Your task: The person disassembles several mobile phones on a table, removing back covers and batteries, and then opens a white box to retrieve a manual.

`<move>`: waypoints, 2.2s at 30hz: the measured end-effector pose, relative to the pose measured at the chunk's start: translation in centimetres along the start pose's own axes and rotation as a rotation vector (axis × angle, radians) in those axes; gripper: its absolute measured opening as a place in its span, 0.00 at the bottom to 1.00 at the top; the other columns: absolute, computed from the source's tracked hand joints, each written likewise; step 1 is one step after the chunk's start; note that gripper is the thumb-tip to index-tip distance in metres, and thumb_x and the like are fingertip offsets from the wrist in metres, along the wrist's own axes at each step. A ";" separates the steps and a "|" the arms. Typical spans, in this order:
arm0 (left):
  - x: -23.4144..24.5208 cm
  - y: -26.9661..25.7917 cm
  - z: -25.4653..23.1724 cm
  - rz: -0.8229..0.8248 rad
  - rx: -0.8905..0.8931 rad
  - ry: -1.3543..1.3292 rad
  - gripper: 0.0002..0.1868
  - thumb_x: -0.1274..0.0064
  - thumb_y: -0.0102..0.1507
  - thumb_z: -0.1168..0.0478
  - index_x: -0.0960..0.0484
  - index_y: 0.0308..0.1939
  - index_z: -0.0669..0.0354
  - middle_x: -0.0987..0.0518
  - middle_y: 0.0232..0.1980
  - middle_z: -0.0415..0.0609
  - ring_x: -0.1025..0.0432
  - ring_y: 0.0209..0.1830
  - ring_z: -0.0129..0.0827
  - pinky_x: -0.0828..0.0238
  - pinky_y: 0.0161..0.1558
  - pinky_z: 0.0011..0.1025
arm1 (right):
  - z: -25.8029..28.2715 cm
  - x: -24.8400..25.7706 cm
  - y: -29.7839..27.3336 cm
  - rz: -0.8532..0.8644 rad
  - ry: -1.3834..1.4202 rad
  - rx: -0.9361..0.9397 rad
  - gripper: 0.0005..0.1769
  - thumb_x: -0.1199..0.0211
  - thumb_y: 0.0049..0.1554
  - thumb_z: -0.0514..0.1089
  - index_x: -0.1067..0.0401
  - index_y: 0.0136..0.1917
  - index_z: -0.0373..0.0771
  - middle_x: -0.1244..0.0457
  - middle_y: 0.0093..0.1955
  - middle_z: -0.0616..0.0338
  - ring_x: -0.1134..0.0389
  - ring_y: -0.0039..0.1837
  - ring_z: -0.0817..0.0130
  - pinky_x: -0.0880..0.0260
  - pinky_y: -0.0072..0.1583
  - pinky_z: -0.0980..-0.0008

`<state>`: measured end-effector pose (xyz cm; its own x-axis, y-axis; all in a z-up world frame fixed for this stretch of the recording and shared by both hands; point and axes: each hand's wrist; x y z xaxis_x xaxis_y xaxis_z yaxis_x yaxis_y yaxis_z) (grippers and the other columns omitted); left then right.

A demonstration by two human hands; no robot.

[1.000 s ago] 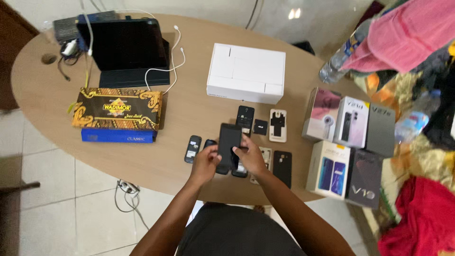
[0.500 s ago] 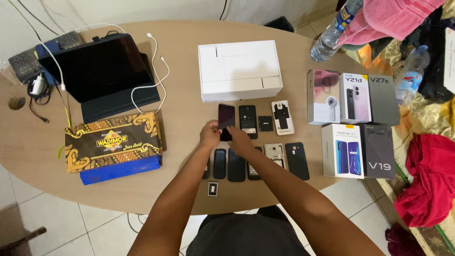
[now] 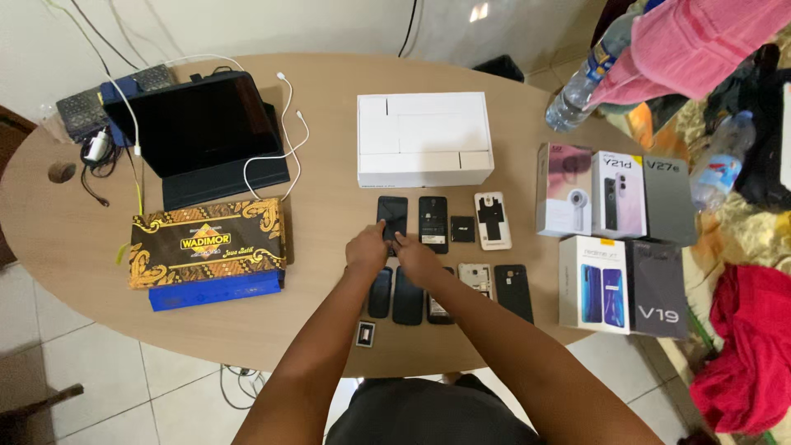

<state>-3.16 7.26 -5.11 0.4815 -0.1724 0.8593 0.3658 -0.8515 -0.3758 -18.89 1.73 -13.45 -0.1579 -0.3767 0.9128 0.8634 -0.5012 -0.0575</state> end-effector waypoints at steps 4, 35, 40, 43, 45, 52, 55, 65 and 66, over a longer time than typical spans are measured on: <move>-0.4 -0.4 -0.3 -0.008 0.030 0.016 0.33 0.46 0.66 0.49 0.36 0.75 0.42 0.23 0.61 0.49 0.27 0.60 0.45 0.28 0.56 0.45 | 0.7 3.2 -1.6 0.116 0.107 -0.033 0.34 0.37 0.52 0.32 0.38 0.72 0.28 0.49 0.79 0.37 0.39 0.71 0.45 0.34 0.69 0.60; 9.1 15.6 -8.4 -0.621 -0.085 -0.061 0.26 0.36 0.58 0.47 0.19 0.50 0.62 0.26 0.58 0.61 0.34 0.61 0.54 0.34 0.58 0.49 | -9.5 17.8 11.5 -0.283 0.085 0.021 0.22 0.35 0.55 0.40 0.27 0.62 0.31 0.38 0.68 0.40 0.39 0.71 0.44 0.40 0.70 0.54; 7.1 17.8 -7.7 -0.693 -0.038 0.033 0.34 0.36 0.54 0.41 0.25 0.56 0.59 0.33 0.62 0.67 0.42 0.66 0.58 0.43 0.62 0.52 | -9.9 16.1 13.8 -0.326 0.088 -0.006 0.20 0.35 0.54 0.39 0.27 0.60 0.32 0.35 0.66 0.46 0.36 0.69 0.49 0.36 0.69 0.55; 7.0 17.7 -7.8 -0.657 -0.009 -0.009 0.34 0.38 0.56 0.41 0.26 0.58 0.59 0.32 0.63 0.65 0.41 0.68 0.56 0.43 0.62 0.52 | -9.2 15.2 13.1 -0.463 -0.007 0.037 0.22 0.35 0.53 0.37 0.26 0.61 0.31 0.35 0.65 0.45 0.37 0.68 0.47 0.37 0.68 0.51; 7.7 18.0 -8.1 -0.564 0.053 -0.072 0.36 0.39 0.57 0.41 0.26 0.60 0.59 0.32 0.62 0.64 0.42 0.68 0.55 0.44 0.58 0.51 | -9.3 15.3 13.3 -0.438 -0.015 0.031 0.21 0.34 0.53 0.38 0.26 0.60 0.32 0.35 0.65 0.45 0.36 0.68 0.48 0.35 0.66 0.51; 8.3 19.7 -9.3 -0.409 0.093 0.166 0.28 0.45 0.61 0.41 0.25 0.55 0.58 0.28 0.55 0.64 0.36 0.59 0.57 0.46 0.62 0.56 | -10.1 15.9 13.7 -0.380 0.029 0.073 0.21 0.35 0.52 0.38 0.27 0.60 0.31 0.35 0.63 0.45 0.35 0.66 0.48 0.32 0.62 0.52; 7.4 20.3 -9.2 -0.571 -0.026 0.300 0.18 0.46 0.61 0.48 0.22 0.45 0.58 0.24 0.47 0.60 0.29 0.48 0.57 0.41 0.60 0.59 | -10.3 15.8 13.9 -0.341 0.018 0.053 0.21 0.35 0.52 0.38 0.27 0.59 0.32 0.36 0.63 0.44 0.35 0.65 0.47 0.32 0.62 0.53; 13.0 18.6 -3.4 -0.812 0.008 -0.236 0.08 0.48 0.64 0.62 0.23 0.44 0.63 0.21 0.40 0.59 0.24 0.39 0.56 0.27 0.40 0.50 | -9.1 17.6 13.9 -0.206 -0.086 0.000 0.24 0.37 0.54 0.41 0.29 0.65 0.42 0.38 0.65 0.48 0.37 0.65 0.49 0.32 0.59 0.51; 13.8 18.0 -2.5 -0.813 0.041 -0.287 0.09 0.49 0.65 0.62 0.23 0.46 0.63 0.21 0.40 0.59 0.25 0.41 0.56 0.28 0.41 0.51 | -8.6 18.1 14.0 -0.151 -0.111 -0.026 0.26 0.38 0.55 0.41 0.30 0.67 0.47 0.39 0.66 0.48 0.37 0.65 0.48 0.31 0.58 0.51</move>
<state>8.07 -11.71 0.82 0.2386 0.6193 0.7480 0.7100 -0.6367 0.3007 -13.74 -18.79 -1.25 -0.2299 -0.2084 0.9506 0.8210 -0.5660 0.0745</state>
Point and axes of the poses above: each hand's wrist, its own y-axis towards the middle knuckle, its own x-axis out of the back of the hand, z = x × y
